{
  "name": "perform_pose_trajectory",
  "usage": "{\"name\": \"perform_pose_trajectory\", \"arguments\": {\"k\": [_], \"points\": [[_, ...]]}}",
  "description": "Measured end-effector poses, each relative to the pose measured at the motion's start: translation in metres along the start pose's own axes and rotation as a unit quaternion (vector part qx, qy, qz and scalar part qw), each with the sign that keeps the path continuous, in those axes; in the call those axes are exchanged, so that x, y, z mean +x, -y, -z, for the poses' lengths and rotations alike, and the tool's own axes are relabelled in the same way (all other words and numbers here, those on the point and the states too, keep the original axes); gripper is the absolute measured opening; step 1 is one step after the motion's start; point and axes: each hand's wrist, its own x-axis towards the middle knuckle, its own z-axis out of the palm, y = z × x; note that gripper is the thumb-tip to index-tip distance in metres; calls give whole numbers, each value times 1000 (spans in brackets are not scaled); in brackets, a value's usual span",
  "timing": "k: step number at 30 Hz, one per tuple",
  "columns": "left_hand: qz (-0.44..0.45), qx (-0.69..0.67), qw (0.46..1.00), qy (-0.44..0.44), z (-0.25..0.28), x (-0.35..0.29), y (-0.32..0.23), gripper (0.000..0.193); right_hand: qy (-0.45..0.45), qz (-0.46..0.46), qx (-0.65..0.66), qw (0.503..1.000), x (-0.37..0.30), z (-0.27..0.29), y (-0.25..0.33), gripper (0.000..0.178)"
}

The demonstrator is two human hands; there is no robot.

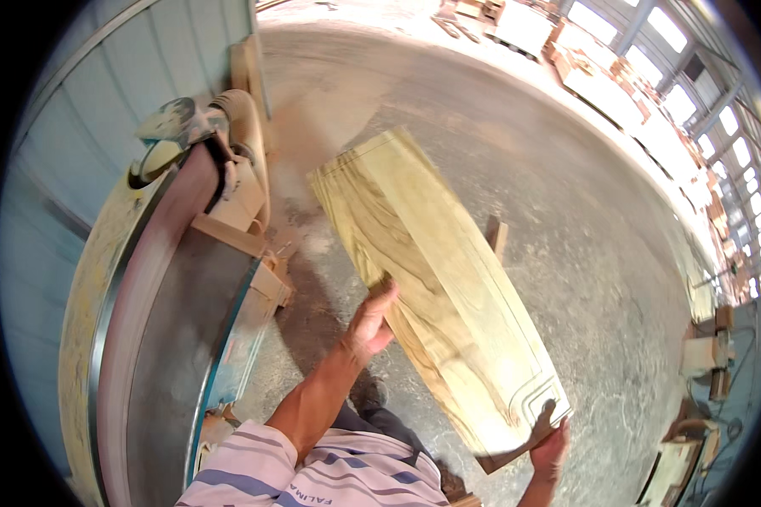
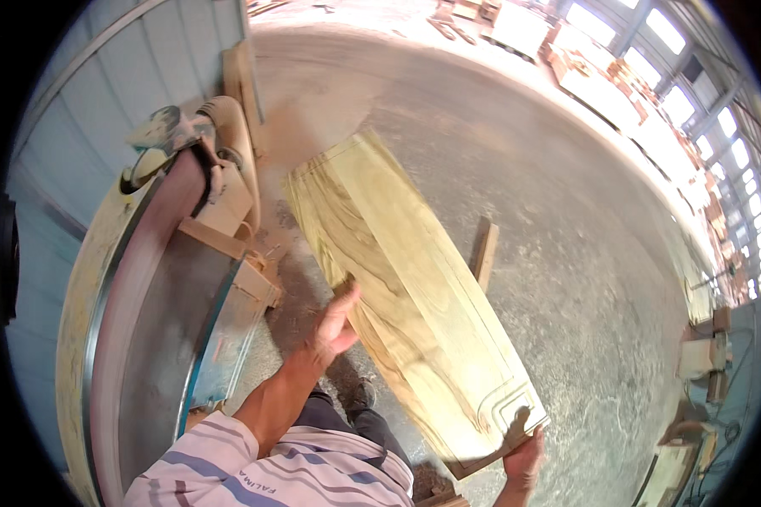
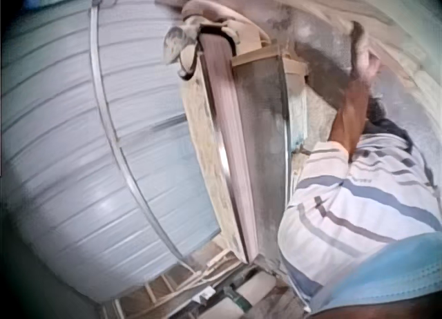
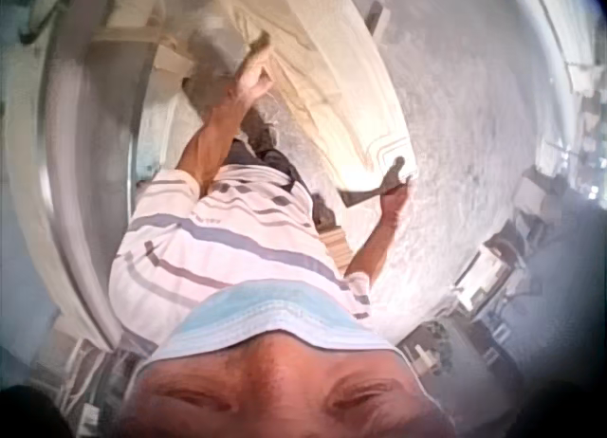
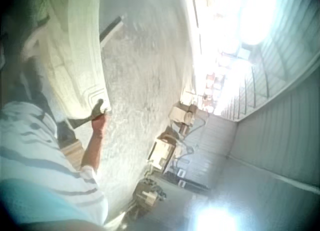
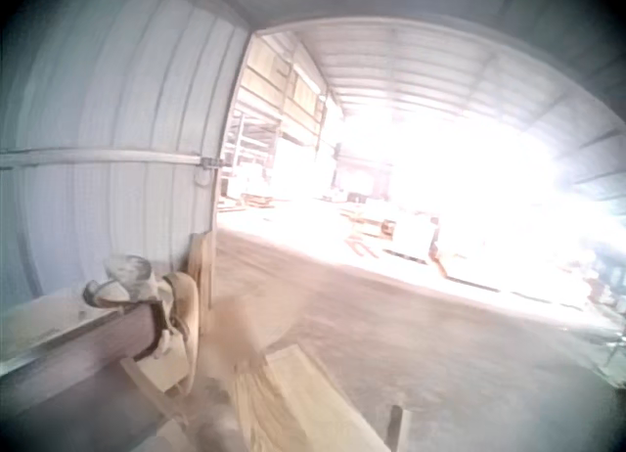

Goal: The person uses a belt sander to smooth the surfaces and edges of a rectangular wooden panel. They repeatedly flip the panel and run it against the machine to treat different sides, then inspect the finished piece before placing it on a stack of similar panels.

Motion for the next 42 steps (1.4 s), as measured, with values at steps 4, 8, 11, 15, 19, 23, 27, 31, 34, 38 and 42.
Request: {"name": "perform_pose_trajectory", "arguments": {"k": [4, 8, 11, 15, 19, 23, 27, 31, 34, 38, 42], "points": [[0, 70, 997, -28, 32, -37, 3, 54, -42, -66, 40, 996, 31, 14, -43, 73], [-47, -15, 994, -93, 22, -84, -12, 65, 15, -46, -2, 999, 52, 17, -60, 70], [-96, -44, 980, -170, 42, -107, -16, 79, 80, -35, -50, 995, 69, -19, -63, 68], [-164, -72, 948, -262, 69, -143, -12, 82, 145, -50, -133, 979, 89, -53, -64, 66], [-196, -99, 921, -323, 103, -165, -14, 79, 127, -97, -164, 973, 93, -100, -73, 60], [-207, -99, 893, -388, 125, -175, -25, 75, 177, -106, -188, 960, 95, -127, -92, 61], [-224, -84, 888, -393, 147, -177, -38, 72, 268, -97, -200, 937, 98, -130, -111, 55], [-228, -68, 888, -394, 163, -175, -55, 69, 179, -187, -160, 953, 100, -138, -128, 50], [-237, -34, 888, -393, 163, -175, -67, 73, 151, -224, -145, 952, 103, -143, -136, 49], [-260, 2, 860, -440, 162, -168, -50, 72, 131, -231, -138, 954, 104, -149, -139, 48], [-236, -14, 838, -492, 151, -159, -44, 71, 149, -244, -121, 951, 102, -156, -140, 51]]}}
